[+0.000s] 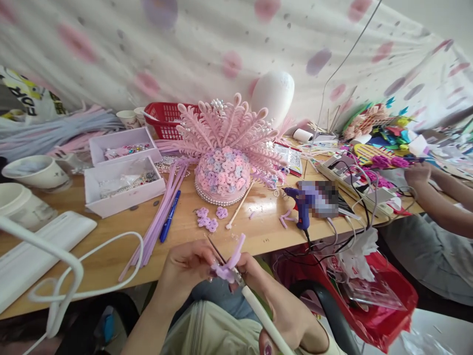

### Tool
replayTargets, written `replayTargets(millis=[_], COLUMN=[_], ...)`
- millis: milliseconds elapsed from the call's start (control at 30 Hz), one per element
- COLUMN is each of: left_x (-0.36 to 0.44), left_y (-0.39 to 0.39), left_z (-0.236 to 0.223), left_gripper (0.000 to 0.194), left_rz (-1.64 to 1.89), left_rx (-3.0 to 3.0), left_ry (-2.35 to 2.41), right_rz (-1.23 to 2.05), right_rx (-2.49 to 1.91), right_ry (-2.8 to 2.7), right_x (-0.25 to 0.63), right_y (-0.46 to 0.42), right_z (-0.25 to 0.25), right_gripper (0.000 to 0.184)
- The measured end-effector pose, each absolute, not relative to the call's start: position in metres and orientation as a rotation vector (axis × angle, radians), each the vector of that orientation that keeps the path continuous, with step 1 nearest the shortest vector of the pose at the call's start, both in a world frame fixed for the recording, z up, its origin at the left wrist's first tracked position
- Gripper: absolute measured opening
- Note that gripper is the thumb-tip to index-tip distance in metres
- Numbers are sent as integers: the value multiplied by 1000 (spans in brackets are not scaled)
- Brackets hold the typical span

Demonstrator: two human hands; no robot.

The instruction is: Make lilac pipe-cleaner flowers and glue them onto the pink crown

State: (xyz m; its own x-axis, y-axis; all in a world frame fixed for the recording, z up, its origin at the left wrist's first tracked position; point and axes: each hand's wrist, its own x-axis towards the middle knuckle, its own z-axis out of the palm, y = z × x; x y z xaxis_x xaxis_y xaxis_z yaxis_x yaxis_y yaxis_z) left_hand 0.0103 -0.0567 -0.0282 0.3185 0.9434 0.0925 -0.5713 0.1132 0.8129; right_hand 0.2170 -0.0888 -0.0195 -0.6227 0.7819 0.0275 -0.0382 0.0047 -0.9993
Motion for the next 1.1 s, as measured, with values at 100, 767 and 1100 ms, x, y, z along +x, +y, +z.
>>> replayTargets(millis=[100, 767, 1100], left_x=[12, 4, 3], left_y=[-59, -50, -54], left_z=[-29, -23, -20], left_gripper=[14, 10, 21], left_rz=[1210, 1413, 1459], left_rx=[916, 1057, 960], left_ry=[610, 843, 953], right_rz=[1736, 1719, 1647], right_rx=[-688, -870, -951], right_ry=[-1604, -1453, -1570], right_x=[210, 195, 190], right_y=[-80, -68, -61], right_z=[-17, -16, -21], right_gripper=[103, 50, 54])
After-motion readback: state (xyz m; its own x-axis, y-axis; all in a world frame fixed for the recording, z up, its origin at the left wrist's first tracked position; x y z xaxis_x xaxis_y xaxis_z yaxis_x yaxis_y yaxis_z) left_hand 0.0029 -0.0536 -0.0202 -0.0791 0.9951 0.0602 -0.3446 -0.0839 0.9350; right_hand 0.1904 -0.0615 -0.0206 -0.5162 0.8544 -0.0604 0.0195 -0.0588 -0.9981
